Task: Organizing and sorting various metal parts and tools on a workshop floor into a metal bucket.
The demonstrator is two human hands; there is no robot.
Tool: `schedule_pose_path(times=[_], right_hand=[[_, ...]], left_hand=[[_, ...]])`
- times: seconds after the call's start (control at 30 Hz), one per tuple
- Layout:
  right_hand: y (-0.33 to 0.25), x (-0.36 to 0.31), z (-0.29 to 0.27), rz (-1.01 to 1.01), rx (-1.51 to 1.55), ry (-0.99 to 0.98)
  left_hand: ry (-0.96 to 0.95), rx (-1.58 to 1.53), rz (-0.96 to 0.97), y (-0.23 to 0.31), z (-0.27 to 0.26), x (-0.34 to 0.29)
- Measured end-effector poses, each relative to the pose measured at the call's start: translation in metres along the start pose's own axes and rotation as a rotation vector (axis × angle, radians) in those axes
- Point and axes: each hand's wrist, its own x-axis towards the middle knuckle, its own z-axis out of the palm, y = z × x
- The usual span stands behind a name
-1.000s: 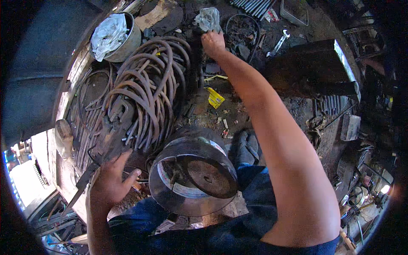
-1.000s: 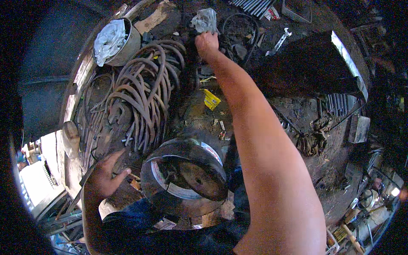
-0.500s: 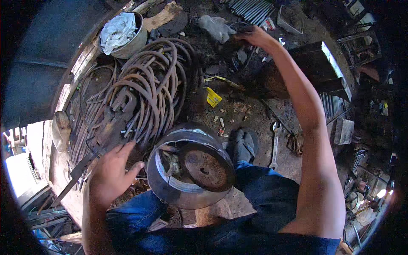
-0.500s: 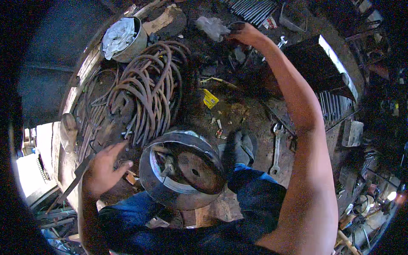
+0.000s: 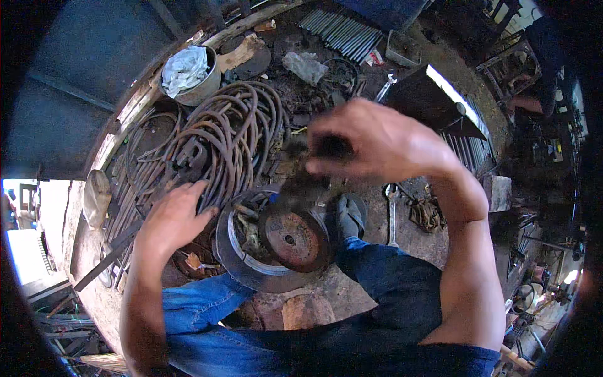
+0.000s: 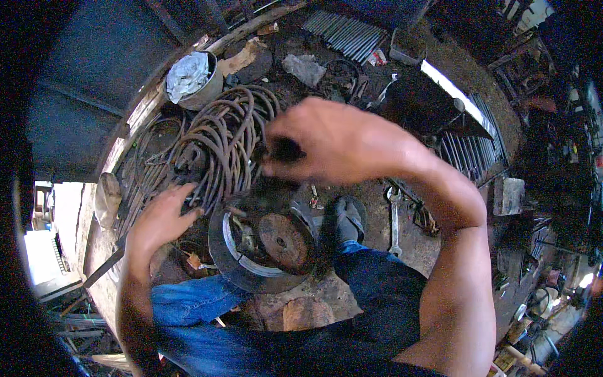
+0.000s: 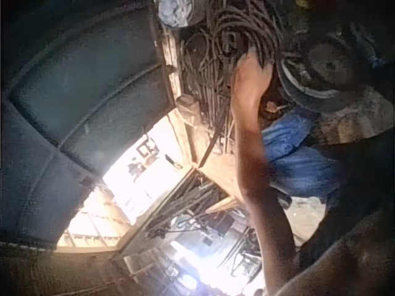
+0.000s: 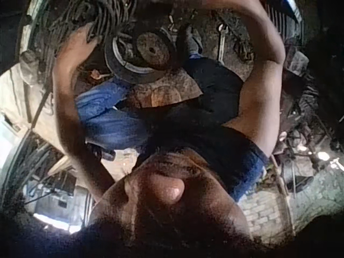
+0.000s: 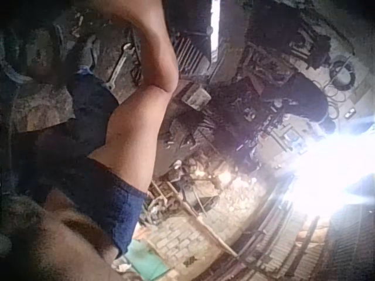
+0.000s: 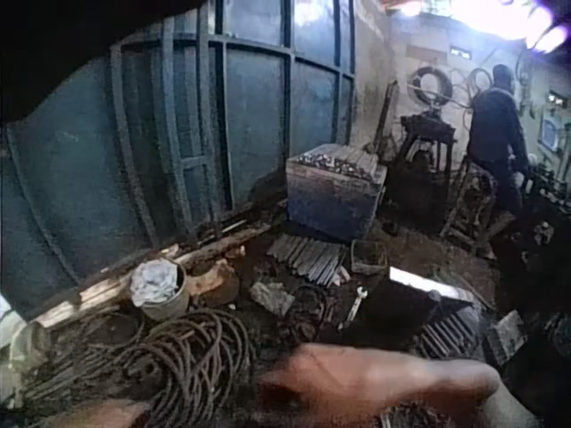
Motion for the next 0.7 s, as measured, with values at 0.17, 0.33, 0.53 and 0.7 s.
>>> schedule_pose_path(times=[0.17,0.33,0.53,0.7], right_hand=[[-0.032,-0.003,0.078,-0.394,0.152,-0.084],[-0.031,0.047,0.096,-0.431,0.349,-0.393],[0.145,0.16,0.137,-0.177,0.24,0.293],[0.362,0.219,0.182,0.639,0.182,0.341]], left_hand=[[-0.005,0.008,0.09,0.001,0.002,0.0],[0.027,0.002,0.085,-0.013,0.008,-0.008],[-0.079,-0.026,-0.017,-0.007,0.004,-0.01],[-0.077,-0.004,0.014,-0.008,0.004,-0.011]])
